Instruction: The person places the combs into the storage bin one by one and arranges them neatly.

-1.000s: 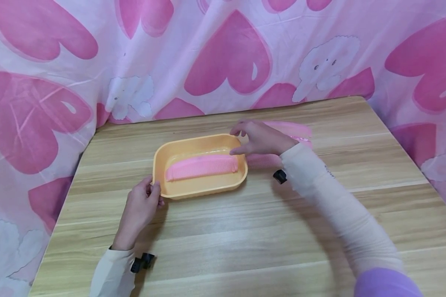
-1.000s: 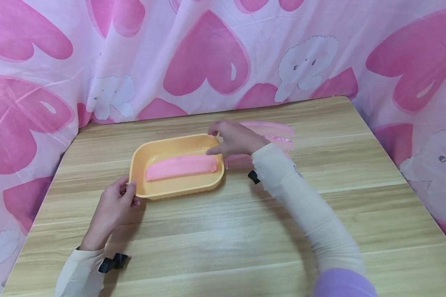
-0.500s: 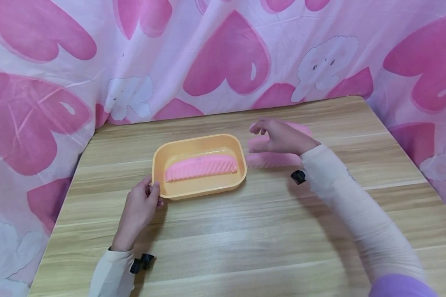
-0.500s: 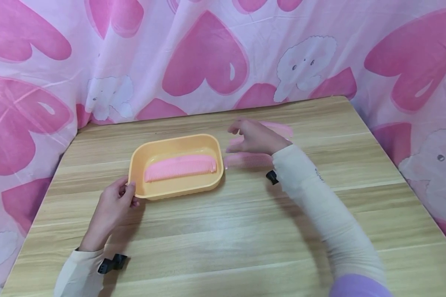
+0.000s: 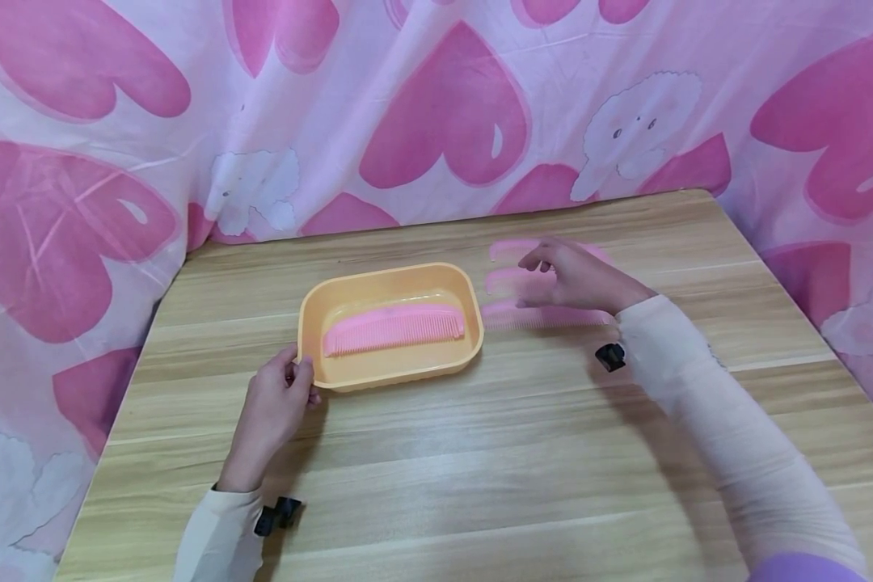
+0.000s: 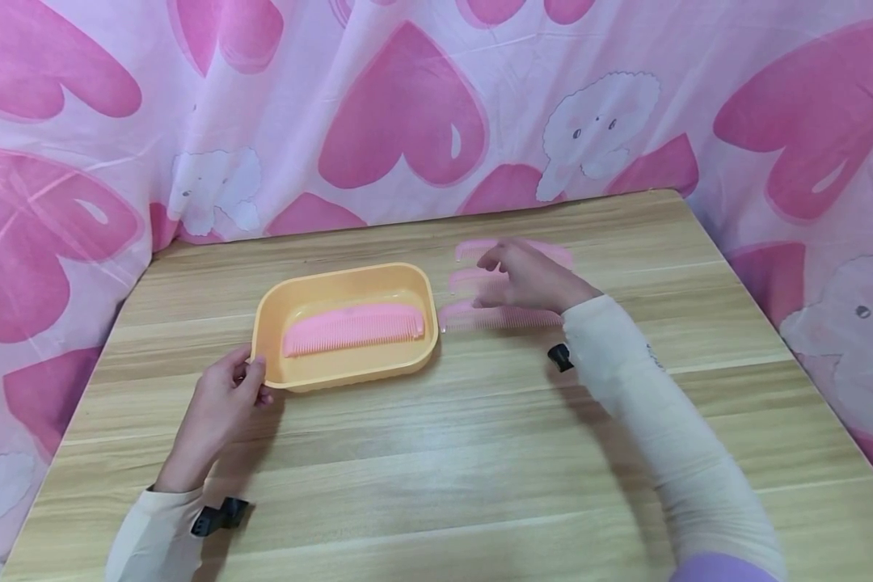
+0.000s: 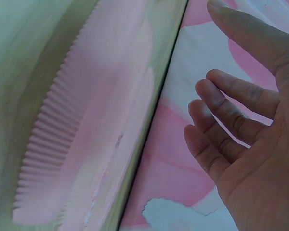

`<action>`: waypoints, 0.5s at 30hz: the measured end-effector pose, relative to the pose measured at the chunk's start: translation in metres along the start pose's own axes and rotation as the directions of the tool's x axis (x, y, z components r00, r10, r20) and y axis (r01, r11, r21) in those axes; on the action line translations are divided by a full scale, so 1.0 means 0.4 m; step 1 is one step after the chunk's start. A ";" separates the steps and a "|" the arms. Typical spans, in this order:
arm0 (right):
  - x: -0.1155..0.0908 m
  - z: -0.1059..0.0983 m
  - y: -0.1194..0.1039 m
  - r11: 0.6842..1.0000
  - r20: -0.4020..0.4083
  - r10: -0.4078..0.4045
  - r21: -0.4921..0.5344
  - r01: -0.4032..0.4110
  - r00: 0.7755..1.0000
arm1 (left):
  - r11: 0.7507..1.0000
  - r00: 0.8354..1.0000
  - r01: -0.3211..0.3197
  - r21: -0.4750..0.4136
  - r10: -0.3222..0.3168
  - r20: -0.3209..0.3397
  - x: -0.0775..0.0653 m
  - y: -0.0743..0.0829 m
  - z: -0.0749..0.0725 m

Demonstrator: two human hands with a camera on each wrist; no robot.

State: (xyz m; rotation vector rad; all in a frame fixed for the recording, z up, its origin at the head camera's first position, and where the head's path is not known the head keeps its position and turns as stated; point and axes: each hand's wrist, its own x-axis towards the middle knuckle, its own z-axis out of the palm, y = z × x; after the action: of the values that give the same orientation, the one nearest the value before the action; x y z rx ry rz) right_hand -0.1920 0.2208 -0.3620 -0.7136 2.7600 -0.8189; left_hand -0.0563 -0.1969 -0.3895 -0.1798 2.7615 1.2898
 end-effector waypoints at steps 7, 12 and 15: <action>-0.027 0.006 0.035 0.999 0.023 0.037 -0.008 -0.037 0.999 | 1.000 1.000 -0.001 0.002 0.001 -0.001 0.000 0.000 0.000; -0.047 0.019 0.059 0.999 0.034 0.046 -0.018 -0.045 0.998 | 1.000 1.000 0.010 0.002 -0.010 0.008 -0.001 0.003 -0.001; -0.055 0.028 0.074 1.000 0.036 0.013 -0.027 -0.012 0.999 | 1.000 1.000 0.014 -0.001 -0.014 0.012 -0.002 0.004 -0.002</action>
State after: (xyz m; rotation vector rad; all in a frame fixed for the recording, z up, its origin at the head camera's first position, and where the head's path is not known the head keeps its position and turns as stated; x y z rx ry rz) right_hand -0.1813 0.2480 -0.3870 -0.7077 2.7453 -0.7601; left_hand -0.0557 -0.1964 -0.3877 -0.1908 2.7443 1.2852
